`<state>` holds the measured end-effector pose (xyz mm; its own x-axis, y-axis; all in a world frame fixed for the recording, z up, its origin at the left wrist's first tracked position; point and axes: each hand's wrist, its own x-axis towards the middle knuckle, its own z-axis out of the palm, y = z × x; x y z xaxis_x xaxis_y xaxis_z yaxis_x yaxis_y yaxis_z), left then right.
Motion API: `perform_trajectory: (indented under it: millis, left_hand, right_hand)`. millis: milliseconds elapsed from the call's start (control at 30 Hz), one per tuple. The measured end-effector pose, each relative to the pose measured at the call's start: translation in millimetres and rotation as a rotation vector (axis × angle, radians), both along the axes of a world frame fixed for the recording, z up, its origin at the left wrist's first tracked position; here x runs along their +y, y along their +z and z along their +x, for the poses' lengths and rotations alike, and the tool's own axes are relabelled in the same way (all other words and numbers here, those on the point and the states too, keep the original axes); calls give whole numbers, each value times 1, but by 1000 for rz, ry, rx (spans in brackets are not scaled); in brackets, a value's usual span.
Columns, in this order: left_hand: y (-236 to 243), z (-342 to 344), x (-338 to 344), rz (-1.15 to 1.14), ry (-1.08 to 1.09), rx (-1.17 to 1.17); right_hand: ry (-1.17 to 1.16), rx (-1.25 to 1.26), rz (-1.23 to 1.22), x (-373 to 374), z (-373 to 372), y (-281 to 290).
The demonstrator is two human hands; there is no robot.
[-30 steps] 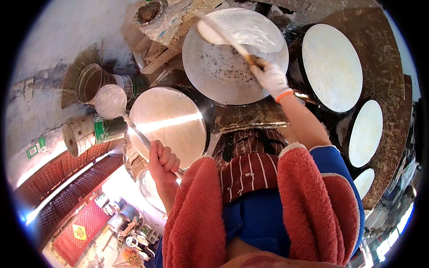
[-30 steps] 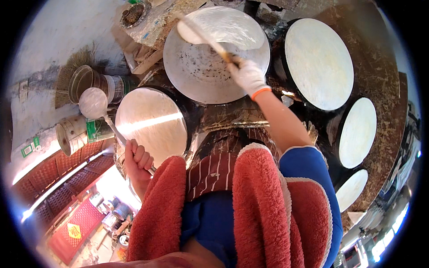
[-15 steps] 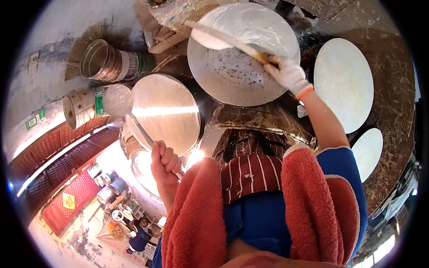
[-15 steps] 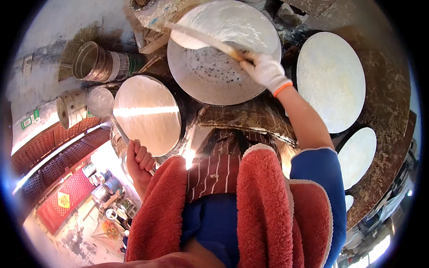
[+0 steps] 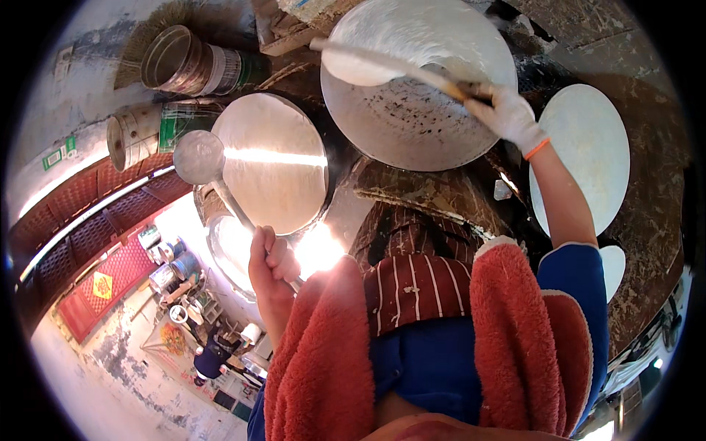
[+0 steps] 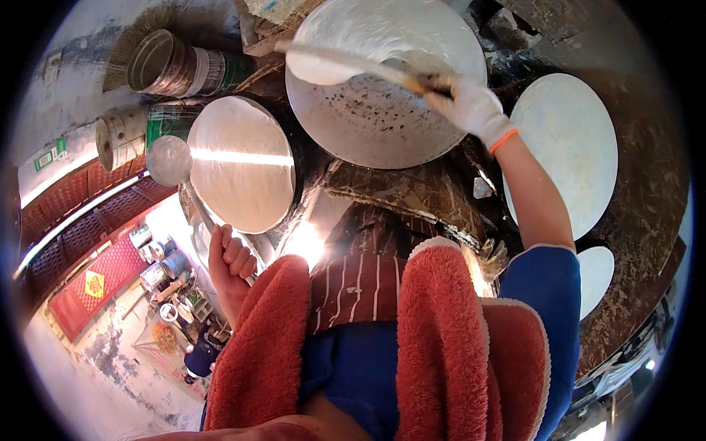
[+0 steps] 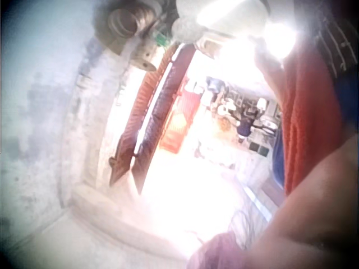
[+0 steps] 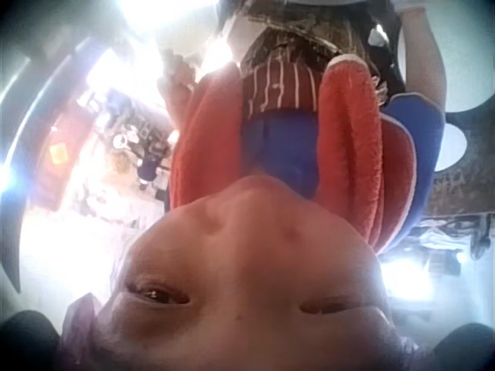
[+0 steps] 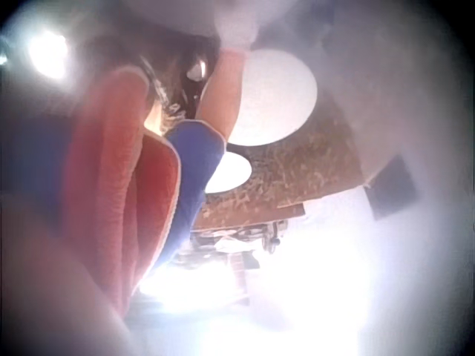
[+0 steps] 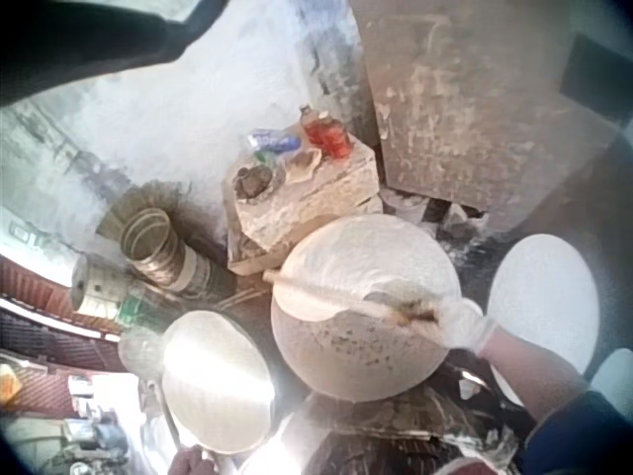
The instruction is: The person ladles batter onto multiple hot griddles and spreads it into thin circles using a wooden stick. They flip the crepes and stack the finished ones on a nearby surface.
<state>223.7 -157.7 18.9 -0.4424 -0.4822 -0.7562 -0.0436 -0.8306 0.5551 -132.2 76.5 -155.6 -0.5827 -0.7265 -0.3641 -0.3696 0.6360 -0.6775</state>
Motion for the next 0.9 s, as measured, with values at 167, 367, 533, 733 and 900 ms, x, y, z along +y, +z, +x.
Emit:
perform_trajectory:
  millis: [167, 367, 533, 733, 900]
  left_hand:
    - [-6, 0, 14, 30, 103, -83]
    - [-8, 19, 35, 112, 105, 70]
    - [-9, 33, 56, 81, 158, 27]
    - [2, 38, 58, 53, 94, 35]
    - [-2, 52, 41, 69, 15, 37]
  right_hand:
    - [-47, 130, 49, -41, -38, 12]
    - [201, -93, -22, 4, -9, 20]
    - [193, -58, 35, 1, -31, 20]
    - [138, 55, -33, -38, -21, 2]
    - [131, -130, 27, 20, 62, 26]
